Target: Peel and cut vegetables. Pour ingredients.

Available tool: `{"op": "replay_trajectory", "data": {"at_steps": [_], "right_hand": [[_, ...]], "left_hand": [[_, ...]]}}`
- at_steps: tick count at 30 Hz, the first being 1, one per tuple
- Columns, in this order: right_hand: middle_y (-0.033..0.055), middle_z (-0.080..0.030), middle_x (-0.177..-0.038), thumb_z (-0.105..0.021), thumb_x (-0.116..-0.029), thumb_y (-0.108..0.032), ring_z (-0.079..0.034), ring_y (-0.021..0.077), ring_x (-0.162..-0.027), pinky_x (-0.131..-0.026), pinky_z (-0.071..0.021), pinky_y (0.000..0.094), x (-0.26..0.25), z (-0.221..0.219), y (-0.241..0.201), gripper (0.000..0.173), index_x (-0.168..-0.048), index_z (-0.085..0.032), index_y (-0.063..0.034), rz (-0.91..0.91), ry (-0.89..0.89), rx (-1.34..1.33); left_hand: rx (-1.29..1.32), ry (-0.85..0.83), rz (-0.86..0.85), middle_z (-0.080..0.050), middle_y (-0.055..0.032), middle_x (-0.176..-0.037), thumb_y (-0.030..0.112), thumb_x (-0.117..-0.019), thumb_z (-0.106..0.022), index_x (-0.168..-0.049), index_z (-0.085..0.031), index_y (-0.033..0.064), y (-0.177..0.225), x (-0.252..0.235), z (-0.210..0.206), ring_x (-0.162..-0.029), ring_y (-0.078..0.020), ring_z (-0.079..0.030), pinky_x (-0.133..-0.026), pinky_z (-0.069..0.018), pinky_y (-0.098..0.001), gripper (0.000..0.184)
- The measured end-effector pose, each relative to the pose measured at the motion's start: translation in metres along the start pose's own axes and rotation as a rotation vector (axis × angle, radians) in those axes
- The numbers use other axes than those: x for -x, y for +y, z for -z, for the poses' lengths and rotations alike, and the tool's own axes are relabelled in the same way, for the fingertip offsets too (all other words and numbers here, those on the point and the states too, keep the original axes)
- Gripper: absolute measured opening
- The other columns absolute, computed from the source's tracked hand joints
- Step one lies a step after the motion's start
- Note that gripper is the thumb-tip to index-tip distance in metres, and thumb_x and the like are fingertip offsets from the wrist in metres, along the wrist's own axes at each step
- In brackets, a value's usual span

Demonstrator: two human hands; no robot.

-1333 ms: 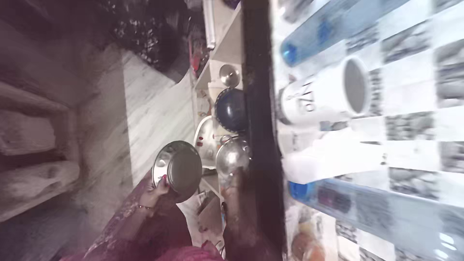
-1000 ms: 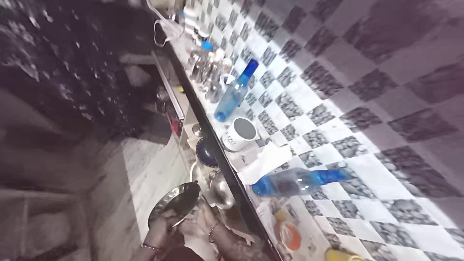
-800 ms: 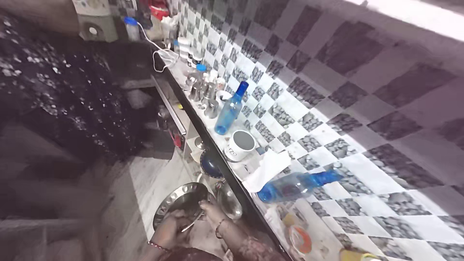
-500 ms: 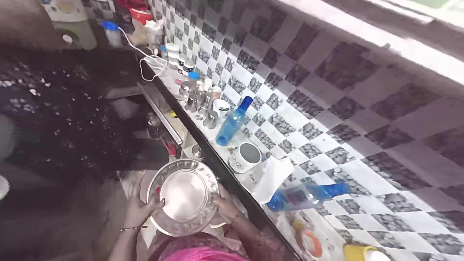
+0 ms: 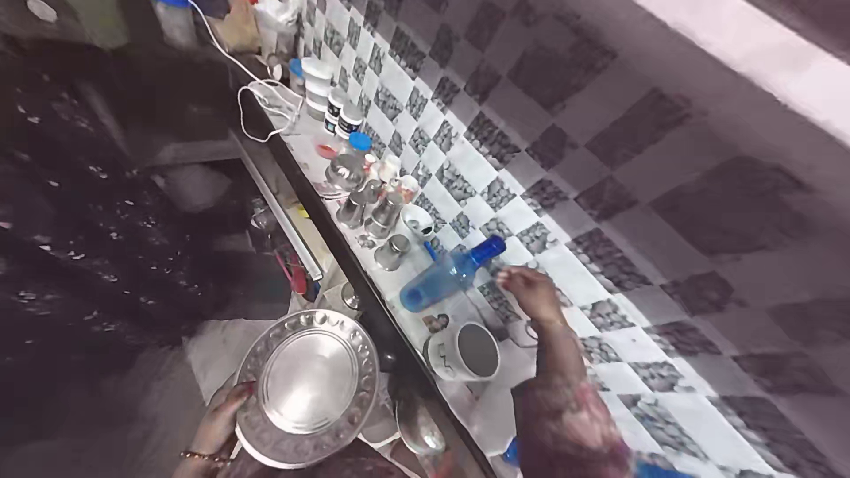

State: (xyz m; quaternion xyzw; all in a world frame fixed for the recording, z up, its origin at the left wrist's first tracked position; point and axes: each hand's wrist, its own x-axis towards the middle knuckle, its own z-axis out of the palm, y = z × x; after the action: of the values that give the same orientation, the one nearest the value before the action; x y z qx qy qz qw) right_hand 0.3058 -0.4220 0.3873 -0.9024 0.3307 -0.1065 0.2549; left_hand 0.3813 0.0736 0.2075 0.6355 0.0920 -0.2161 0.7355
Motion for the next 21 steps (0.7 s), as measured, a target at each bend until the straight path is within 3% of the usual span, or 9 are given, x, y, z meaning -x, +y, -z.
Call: {"op": "replay_trajectory", "data": {"at_steps": [2, 5, 7, 10, 13, 18, 21], "right_hand": [[0.0287, -0.067, -0.118, -0.06, -0.1008, -0.01, -0.065, 0.0401, -0.112, -0.101, -0.0477, 0.0573, -0.061, -0.025, -0.006, 0.028, -0.121, -0.066, 0.0085, -0.003, -0.23, 0.227], [0.0268, -0.062, -0.134, -0.056, -0.1037, -0.012, -0.058, 0.0393, -0.129, -0.113, -0.0415, 0.0515, -0.124, -0.082, 0.012, 0.037, -0.138, -0.06, 0.0024, 0.106, -0.507, 0.383], [0.0312, -0.057, -0.14, -0.052, -0.1068, -0.012, -0.053, 0.0503, -0.131, -0.111, -0.0371, 0.0643, -0.164, -0.114, 0.018, 0.043, -0.148, -0.051, -0.0006, 0.192, -0.693, 0.588], [0.0278, -0.06, -0.138, -0.05, -0.1075, -0.018, -0.056, 0.0493, -0.127, -0.104, -0.0413, 0.0675, -0.166, -0.139, 0.011, 0.038, -0.144, -0.056, -0.0067, 0.119, -0.679, 0.727], [0.0271, -0.061, -0.136, -0.054, -0.1049, -0.016, -0.059, 0.048, -0.124, -0.099, -0.046, 0.0667, -0.17, -0.148, 0.006, 0.038, -0.141, -0.059, -0.007, 0.109, -0.688, 0.758], [0.0307, -0.057, -0.139, -0.061, -0.1014, -0.016, -0.054, 0.0509, -0.128, -0.101, -0.0425, 0.0685, -0.17, -0.143, -0.005, 0.043, -0.141, -0.057, 0.0005, 0.133, -0.753, 0.771], [0.0301, -0.063, -0.129, -0.061, -0.1028, -0.02, -0.058, 0.0492, -0.123, -0.101, -0.0439, 0.0667, -0.17, -0.123, -0.003, 0.036, -0.13, -0.062, 0.0032, 0.174, -0.774, 0.79]], "left_hand": [[-0.022, 0.06, -0.02, -0.064, 0.0074, -0.089, 0.003, -0.0925, -0.045, -0.121, -0.051, -0.0077, 0.004, -0.014, -0.007, -0.079, 0.0083, -0.062, -0.076, -0.0532, -0.0127, 0.031], [-0.022, 0.146, -0.058, -0.062, 0.005, -0.096, 0.002, -0.0904, -0.045, -0.13, -0.045, -0.0114, 0.012, -0.024, -0.022, -0.084, 0.0104, -0.061, -0.08, -0.0513, -0.0105, 0.041], [0.013, 0.208, -0.101, -0.062, 0.0049, -0.096, 0.001, -0.0919, -0.043, -0.131, -0.042, -0.0143, 0.011, -0.029, -0.031, -0.084, 0.0114, -0.06, -0.081, -0.0506, -0.0097, 0.042], [0.102, 0.275, -0.156, -0.065, 0.0138, -0.091, 0.001, -0.0906, -0.043, -0.125, -0.047, -0.0061, 0.002, -0.036, -0.037, -0.083, 0.0116, -0.063, -0.08, -0.0538, -0.011, 0.035], [0.115, 0.301, -0.167, -0.064, 0.0167, -0.088, 0.001, -0.0902, -0.041, -0.122, -0.049, -0.0024, 0.002, -0.035, -0.04, -0.082, 0.0121, -0.063, -0.078, -0.0543, -0.0111, 0.033], [0.113, 0.353, -0.16, -0.064, 0.014, -0.086, 0.001, -0.0892, -0.043, -0.119, -0.05, -0.0049, -0.007, -0.029, -0.04, -0.079, 0.0107, -0.063, -0.076, -0.0539, -0.0119, 0.032], [0.125, 0.344, -0.175, -0.063, 0.0121, -0.091, 0.002, -0.091, -0.042, -0.125, -0.047, -0.0066, -0.008, -0.02, -0.039, -0.083, 0.0107, -0.062, -0.079, -0.0535, -0.0115, 0.035]]}}
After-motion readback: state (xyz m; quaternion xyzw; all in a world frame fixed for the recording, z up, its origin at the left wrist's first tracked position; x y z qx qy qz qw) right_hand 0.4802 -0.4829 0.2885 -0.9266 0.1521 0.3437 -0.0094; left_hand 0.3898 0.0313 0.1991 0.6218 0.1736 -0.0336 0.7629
